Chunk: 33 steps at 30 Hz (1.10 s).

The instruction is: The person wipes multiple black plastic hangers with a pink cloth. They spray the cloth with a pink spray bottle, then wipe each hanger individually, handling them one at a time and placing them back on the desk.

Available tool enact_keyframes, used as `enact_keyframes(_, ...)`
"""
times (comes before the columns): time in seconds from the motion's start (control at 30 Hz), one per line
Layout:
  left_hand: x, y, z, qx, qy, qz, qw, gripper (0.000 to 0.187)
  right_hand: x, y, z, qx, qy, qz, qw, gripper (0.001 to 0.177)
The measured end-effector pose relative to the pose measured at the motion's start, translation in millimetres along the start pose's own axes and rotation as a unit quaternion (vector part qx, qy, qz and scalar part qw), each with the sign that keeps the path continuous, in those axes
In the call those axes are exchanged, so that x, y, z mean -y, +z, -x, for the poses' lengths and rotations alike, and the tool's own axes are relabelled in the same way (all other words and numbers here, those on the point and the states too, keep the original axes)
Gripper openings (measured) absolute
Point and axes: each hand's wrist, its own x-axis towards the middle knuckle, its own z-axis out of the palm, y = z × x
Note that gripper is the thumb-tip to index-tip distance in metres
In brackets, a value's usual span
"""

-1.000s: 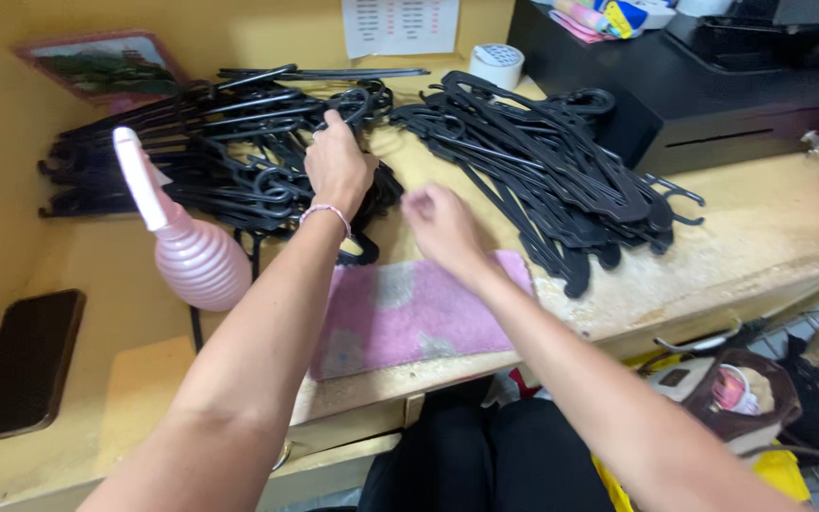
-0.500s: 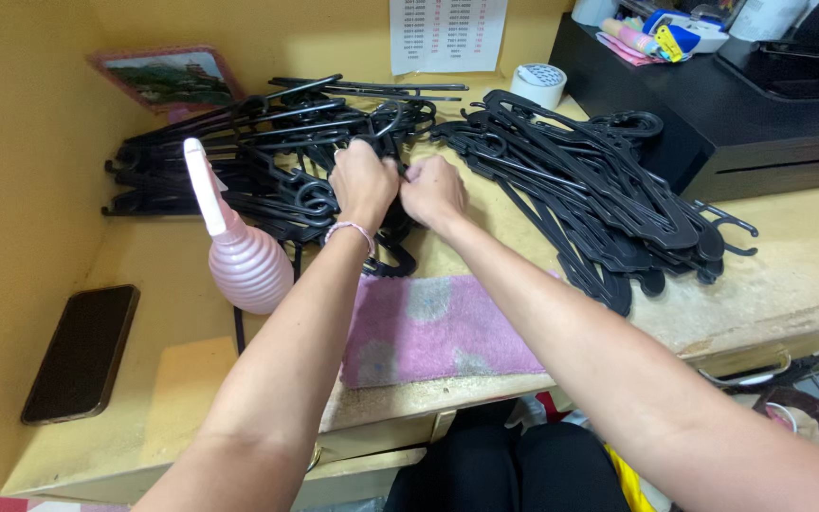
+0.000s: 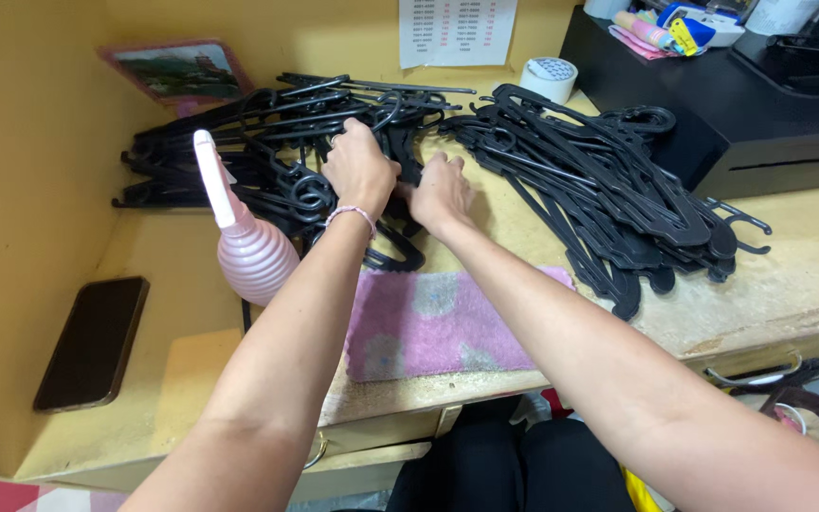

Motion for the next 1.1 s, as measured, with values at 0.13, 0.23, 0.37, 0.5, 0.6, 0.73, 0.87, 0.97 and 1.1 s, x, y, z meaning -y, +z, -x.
enact_keyframes(0.13,-4,-3,1,-0.003,-0.018,-0.004,1.0,0.068,-10,-25,-6,0.124,0.073,-0.024,0.989,0.032)
enact_keyframes(0.23,-5,-4,0,-0.009,-0.02,0.003,1.0,0.066,-14,-39,-21,0.144,0.054,-0.002,0.988,0.034)
enact_keyframes(0.37,-2,-3,2,-0.02,-0.022,0.014,0.999,0.065,-22,-51,-45,0.058,0.067,-0.029,0.996,0.035)
enact_keyframes(0.5,-3,-1,-1,-0.032,-0.023,0.036,0.999,0.064,-29,-85,-57,0.042,0.087,-0.15,0.984,0.052)
enact_keyframes(0.6,-4,0,-4,-0.035,-0.025,0.04,0.998,0.064,-36,-134,-50,0.181,0.146,-0.208,0.95,0.045)
enact_keyframes(0.73,-1,8,-3,-0.03,-0.016,0.04,0.999,0.063,-40,-191,-24,0.175,0.163,-0.229,0.943,0.031)
enact_keyframes(0.87,6,20,-3,-0.024,0.017,0.011,1.0,0.059,-47,-225,12,0.184,0.179,-0.23,0.939,0.029)
enact_keyframes(0.97,13,30,-5,-0.036,0.034,0.007,0.999,0.057,-63,-253,38,0.18,0.198,-0.272,0.925,0.024)
enact_keyframes(1.1,14,35,1,-0.066,0.109,-0.022,0.992,0.062,-83,-297,69,0.176,0.226,-0.279,0.917,0.025)
